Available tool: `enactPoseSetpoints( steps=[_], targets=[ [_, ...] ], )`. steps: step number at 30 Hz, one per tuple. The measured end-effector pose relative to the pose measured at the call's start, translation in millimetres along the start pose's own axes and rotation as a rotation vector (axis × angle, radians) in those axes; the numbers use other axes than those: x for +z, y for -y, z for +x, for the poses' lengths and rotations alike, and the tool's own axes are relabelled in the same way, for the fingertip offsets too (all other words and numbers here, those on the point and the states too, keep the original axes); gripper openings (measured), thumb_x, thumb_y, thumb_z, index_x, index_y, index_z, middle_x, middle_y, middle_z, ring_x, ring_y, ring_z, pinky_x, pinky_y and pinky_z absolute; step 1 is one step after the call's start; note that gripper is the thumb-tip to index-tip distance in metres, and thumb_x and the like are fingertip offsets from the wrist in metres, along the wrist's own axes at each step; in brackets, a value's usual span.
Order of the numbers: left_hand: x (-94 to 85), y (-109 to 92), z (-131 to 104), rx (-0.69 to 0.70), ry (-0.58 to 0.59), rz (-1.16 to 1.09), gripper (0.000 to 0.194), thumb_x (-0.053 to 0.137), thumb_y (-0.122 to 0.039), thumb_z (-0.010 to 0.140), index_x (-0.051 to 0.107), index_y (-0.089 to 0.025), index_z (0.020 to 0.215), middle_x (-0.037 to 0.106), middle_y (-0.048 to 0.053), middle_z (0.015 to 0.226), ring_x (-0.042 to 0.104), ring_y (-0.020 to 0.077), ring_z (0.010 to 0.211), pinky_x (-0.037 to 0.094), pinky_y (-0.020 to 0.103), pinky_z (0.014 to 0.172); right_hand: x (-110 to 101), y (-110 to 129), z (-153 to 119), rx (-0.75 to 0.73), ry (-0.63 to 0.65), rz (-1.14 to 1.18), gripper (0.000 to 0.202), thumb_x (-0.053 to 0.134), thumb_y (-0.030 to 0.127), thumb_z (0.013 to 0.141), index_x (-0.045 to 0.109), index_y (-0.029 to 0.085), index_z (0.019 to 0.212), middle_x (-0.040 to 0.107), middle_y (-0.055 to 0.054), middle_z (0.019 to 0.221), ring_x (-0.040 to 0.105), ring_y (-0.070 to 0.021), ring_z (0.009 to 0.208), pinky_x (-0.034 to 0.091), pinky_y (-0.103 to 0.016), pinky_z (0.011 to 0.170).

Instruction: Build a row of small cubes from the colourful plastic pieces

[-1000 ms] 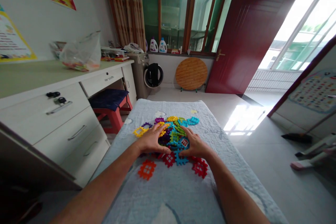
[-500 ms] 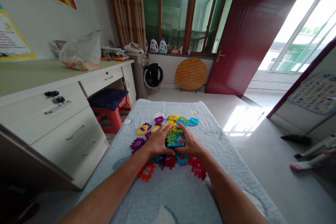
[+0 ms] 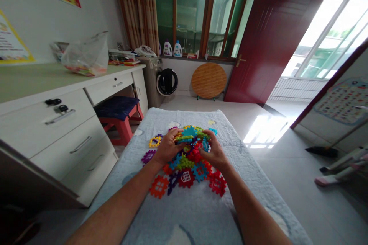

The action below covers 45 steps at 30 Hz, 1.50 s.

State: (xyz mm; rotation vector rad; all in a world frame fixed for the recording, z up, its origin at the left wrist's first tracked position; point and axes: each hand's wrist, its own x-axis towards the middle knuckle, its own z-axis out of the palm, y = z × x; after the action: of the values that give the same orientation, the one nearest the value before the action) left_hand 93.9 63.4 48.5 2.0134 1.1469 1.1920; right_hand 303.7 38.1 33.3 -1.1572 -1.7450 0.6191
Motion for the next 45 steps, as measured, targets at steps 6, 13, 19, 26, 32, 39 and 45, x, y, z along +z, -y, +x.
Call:
enactPoseSetpoints(
  steps=[6, 13, 19, 26, 32, 39, 45],
  targets=[
    [-9.1, 17, -2, -0.156, -0.156, -0.066, 0.034, 0.056, -0.019, 0.070, 0.059, -0.016, 0.104, 0.064, 0.005, 0.107, 0.060, 0.0200, 0.100, 0.045, 0.034, 0.093, -7, -3, 0, 0.103, -0.065, -0.013, 0.060, 0.061, 0.031, 0.073, 0.035, 0.023, 0.126, 0.055, -0.007, 0.115, 0.057, -0.0183, 0.092, 0.047, -0.036, 0.082],
    [-19.0, 20, -15, -0.123, -0.050, 0.076, 0.032, 0.049, -0.018, 0.073, 0.058, -0.019, 0.103, 0.055, 0.006, 0.116, 0.049, 0.0209, 0.116, 0.032, 0.038, 0.106, 0, -14, 2, -0.053, 0.014, -0.211, 0.062, 0.064, 0.039, 0.073, 0.040, 0.021, 0.127, 0.043, -0.012, 0.131, 0.048, -0.0241, 0.114, 0.043, -0.040, 0.092],
    [-34.9, 17, -58, -0.079, 0.249, 0.308, 0.075, 0.065, -0.048, 0.068, 0.039, -0.024, 0.134, 0.032, 0.011, 0.142, 0.029, 0.0316, 0.132, 0.025, 0.049, 0.109, -25, 5, 30, -0.056, 0.215, -0.538, 0.040, 0.054, 0.046, 0.081, 0.061, 0.020, 0.110, 0.062, -0.009, 0.108, 0.059, -0.0206, 0.094, 0.043, -0.033, 0.085],
    [-26.1, 25, -110, -0.150, 0.261, 0.646, 0.126, 0.072, -0.070, 0.037, 0.021, -0.029, 0.144, 0.014, 0.015, 0.151, 0.008, 0.0468, 0.135, 0.018, 0.062, 0.105, -4, -9, 101, 0.090, 0.326, -0.742, 0.058, 0.057, 0.058, 0.073, 0.058, 0.021, 0.117, 0.061, -0.012, 0.117, 0.054, -0.0288, 0.108, 0.036, -0.040, 0.092],
    [-10.9, 22, -120, -0.207, 0.234, 0.754, 0.103, 0.065, -0.061, 0.060, 0.015, -0.031, 0.145, 0.015, 0.012, 0.153, 0.008, 0.0419, 0.137, 0.015, 0.061, 0.105, 36, -36, 128, 0.282, 0.474, -0.778, 0.086, 0.051, 0.073, 0.067, 0.039, 0.023, 0.136, 0.050, -0.015, 0.132, 0.043, -0.0338, 0.122, 0.029, -0.050, 0.099],
    [-9.6, 23, -105, -0.133, 0.162, 0.709, 0.097, 0.064, -0.057, 0.064, 0.019, -0.027, 0.145, 0.024, 0.014, 0.149, 0.023, 0.0360, 0.134, 0.022, 0.055, 0.105, 41, -33, 118, 0.183, 0.592, -0.663, 0.063, 0.051, 0.067, 0.071, 0.057, 0.025, 0.117, 0.066, -0.008, 0.106, 0.058, -0.0266, 0.099, 0.037, -0.041, 0.090],
    [-1.0, 26, -78, -0.068, 0.118, 0.605, 0.089, 0.066, -0.036, 0.066, 0.023, -0.023, 0.143, 0.018, 0.014, 0.149, 0.026, 0.0335, 0.134, 0.029, 0.048, 0.105, 41, -27, 103, 0.099, 0.640, -0.510, 0.040, 0.060, 0.044, 0.073, 0.062, 0.022, 0.106, 0.069, -0.003, 0.094, 0.061, -0.0160, 0.077, 0.042, -0.024, 0.067]
  ],
)
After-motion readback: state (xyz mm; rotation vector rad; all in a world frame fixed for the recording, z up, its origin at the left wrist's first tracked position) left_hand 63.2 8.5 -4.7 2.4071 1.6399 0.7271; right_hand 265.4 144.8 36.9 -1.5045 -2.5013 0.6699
